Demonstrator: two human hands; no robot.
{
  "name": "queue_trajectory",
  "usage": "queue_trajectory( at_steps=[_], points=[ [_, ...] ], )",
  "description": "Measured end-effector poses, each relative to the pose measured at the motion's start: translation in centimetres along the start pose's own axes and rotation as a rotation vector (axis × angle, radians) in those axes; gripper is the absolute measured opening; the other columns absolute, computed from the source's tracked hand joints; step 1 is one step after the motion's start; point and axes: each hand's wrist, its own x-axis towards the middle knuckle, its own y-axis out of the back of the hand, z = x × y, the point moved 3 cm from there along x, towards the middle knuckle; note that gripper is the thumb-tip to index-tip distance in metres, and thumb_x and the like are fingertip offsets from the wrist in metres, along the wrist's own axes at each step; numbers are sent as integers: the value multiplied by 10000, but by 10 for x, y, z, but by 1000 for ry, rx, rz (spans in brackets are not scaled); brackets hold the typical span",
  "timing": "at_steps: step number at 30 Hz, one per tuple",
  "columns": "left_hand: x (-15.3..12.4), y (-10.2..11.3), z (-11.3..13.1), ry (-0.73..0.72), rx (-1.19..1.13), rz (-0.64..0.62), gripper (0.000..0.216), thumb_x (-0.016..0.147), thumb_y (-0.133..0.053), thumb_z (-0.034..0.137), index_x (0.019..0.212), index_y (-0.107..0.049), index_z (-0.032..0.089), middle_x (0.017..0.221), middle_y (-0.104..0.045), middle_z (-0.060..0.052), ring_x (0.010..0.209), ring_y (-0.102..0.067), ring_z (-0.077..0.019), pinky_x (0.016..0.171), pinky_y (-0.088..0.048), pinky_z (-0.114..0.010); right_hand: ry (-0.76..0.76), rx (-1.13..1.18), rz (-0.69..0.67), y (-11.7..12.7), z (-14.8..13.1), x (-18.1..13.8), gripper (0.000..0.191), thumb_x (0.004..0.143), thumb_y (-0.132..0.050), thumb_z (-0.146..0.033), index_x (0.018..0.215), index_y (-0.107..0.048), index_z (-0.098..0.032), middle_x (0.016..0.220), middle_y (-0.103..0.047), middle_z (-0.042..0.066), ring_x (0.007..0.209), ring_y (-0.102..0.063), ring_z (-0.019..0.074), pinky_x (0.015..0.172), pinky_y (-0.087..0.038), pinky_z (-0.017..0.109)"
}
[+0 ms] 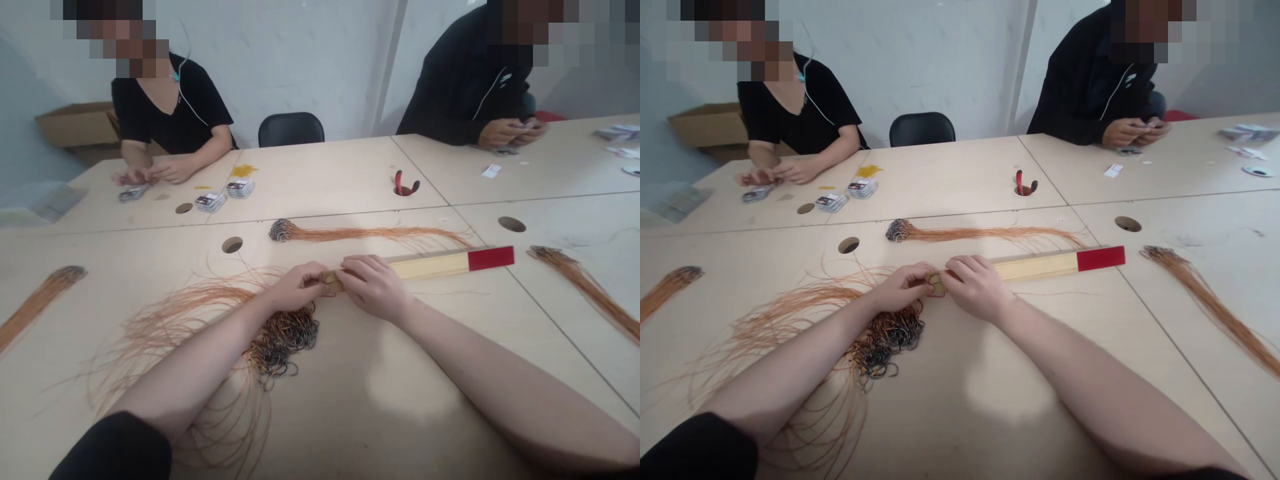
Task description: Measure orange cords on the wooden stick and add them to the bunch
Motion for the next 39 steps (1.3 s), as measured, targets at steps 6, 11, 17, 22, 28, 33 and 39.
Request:
queue_trajectory(
  at_steps=[6,11,17,22,28,33,39],
  points=[
    [0,-2,-2,182,-181,-27,132,773,-531,227,830,-587,123,769,-570,-16,728,-536,-119,699,-442,-246,19,32,-48,0,-1,1,164,854,-440,-138,876,-598,-178,1083,-611,84,1044,-535,198,821,-424,323],
    [0,0,-3,255,-224,0,147,745,-544,245,782,-610,119,737,-583,-18,700,-534,-119,674,-431,-240,-6,92,-64,-1,3,-1,205,857,-453,-207,989,-605,-167,1096,-606,106,1044,-544,216,829,-440,348],
    [1,3,-12,323,-325,74,185,728,-548,293,701,-609,120,635,-563,-5,629,-524,-122,620,-418,-239,-36,88,-109,-5,5,-3,419,861,-488,-402,1187,-540,-144,1070,-617,119,935,-587,215,783,-460,338],
    [1,3,-14,329,-351,58,207,724,-545,306,726,-612,110,643,-560,2,619,-495,-112,651,-398,-245,-19,26,-131,-10,8,-6,400,889,-464,-355,1217,-523,-134,1065,-616,116,913,-582,208,757,-464,329],
    [1,2,-13,346,-361,50,208,717,-548,302,739,-619,108,655,-561,-5,631,-508,-120,680,-394,-256,-7,40,-126,-13,10,-7,388,885,-479,-320,1217,-527,-125,1026,-611,121,906,-572,212,761,-468,339],
    [2,2,-13,356,-362,71,187,717,-547,282,709,-622,111,645,-567,2,630,-500,-113,659,-385,-242,-10,88,-150,-15,12,-8,395,890,-456,-333,1213,-527,-118,1003,-601,129,909,-549,220,770,-479,356],
    [3,1,-14,374,-446,97,186,703,-565,290,715,-625,114,658,-576,7,649,-508,-117,665,-386,-244,-36,197,-162,-12,14,-4,368,879,-459,-290,1193,-539,-116,986,-597,125,909,-549,217,800,-496,359]
  ],
)
